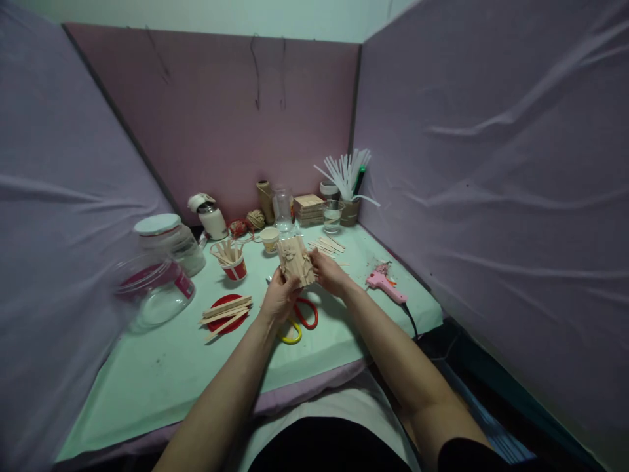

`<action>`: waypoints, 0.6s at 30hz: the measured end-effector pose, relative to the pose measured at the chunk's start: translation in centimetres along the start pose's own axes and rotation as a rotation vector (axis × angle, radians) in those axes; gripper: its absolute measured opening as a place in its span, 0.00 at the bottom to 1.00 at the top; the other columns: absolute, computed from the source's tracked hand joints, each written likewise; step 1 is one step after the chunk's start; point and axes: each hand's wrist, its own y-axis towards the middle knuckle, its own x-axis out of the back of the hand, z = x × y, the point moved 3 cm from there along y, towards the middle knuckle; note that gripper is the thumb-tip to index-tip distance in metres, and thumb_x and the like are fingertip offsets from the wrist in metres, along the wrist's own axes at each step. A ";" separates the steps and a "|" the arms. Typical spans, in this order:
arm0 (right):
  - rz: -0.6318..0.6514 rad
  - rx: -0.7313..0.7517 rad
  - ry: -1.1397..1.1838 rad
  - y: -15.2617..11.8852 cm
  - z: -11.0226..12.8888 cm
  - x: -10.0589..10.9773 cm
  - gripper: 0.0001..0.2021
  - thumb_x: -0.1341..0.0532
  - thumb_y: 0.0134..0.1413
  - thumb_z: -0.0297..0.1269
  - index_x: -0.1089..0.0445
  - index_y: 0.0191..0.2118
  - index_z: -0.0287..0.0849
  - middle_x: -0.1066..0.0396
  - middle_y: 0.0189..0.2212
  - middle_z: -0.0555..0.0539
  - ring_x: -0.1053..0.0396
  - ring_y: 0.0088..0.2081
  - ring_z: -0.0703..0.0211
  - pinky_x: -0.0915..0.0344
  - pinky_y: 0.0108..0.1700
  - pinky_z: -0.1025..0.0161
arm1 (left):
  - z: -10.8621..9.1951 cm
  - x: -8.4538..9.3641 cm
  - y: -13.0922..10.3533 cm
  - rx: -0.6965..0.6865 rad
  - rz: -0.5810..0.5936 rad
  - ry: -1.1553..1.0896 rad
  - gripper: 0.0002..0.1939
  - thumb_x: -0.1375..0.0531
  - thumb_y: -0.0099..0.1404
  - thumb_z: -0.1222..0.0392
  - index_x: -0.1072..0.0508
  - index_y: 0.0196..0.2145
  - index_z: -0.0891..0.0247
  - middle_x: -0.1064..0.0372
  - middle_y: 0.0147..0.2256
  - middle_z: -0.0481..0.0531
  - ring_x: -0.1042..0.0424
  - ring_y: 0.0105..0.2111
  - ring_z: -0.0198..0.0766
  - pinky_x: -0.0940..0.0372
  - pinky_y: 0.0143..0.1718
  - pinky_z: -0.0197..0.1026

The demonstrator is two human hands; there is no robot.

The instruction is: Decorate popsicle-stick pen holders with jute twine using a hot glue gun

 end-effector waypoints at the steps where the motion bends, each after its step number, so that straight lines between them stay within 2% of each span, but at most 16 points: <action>1: -0.004 0.018 0.015 -0.2 -0.6 -0.4 0.29 0.47 0.60 0.68 0.28 0.46 0.47 0.21 0.44 0.43 0.24 0.46 0.52 0.27 0.44 0.58 | 0.0 0.1 0.0 -0.006 -0.001 -0.005 0.40 0.21 0.38 0.51 0.29 0.48 0.60 0.25 0.49 0.57 0.27 0.53 0.48 0.35 0.56 0.49; 4: -0.037 0.075 0.035 -0.7 -2.0 -1.2 0.34 0.51 0.58 0.72 0.27 0.47 0.48 0.22 0.47 0.41 0.24 0.51 0.47 0.26 0.47 0.53 | -0.1 0.2 0.1 -0.014 0.007 -0.002 0.38 0.22 0.41 0.52 0.30 0.48 0.60 0.25 0.50 0.57 0.26 0.53 0.48 0.36 0.58 0.50; 8: -0.158 0.160 -0.009 -1.3 -3.0 -1.0 0.33 0.49 0.56 0.73 0.28 0.46 0.48 0.22 0.45 0.43 0.24 0.48 0.47 0.26 0.45 0.52 | 0.0 0.6 0.3 -0.077 -0.014 0.073 0.38 0.23 0.44 0.52 0.31 0.50 0.60 0.26 0.53 0.60 0.26 0.53 0.50 0.37 0.59 0.52; 14: -0.393 0.366 -0.205 -2.3 -3.6 0.0 0.26 0.40 0.55 0.64 0.31 0.44 0.46 0.26 0.44 0.44 0.29 0.47 0.50 0.31 0.51 0.50 | -0.4 1.1 0.4 -0.218 -0.164 0.289 0.42 0.24 0.45 0.58 0.35 0.56 0.59 0.30 0.56 0.60 0.30 0.58 0.50 0.38 0.61 0.51; 18: -0.445 0.496 -0.340 -2.9 -3.4 -0.5 0.20 0.39 0.58 0.57 0.31 0.43 0.45 0.28 0.42 0.44 0.30 0.46 0.50 0.32 0.52 0.49 | -0.7 1.2 0.1 -0.243 -0.213 0.381 0.44 0.25 0.45 0.62 0.38 0.58 0.59 0.32 0.58 0.61 0.32 0.60 0.51 0.39 0.62 0.51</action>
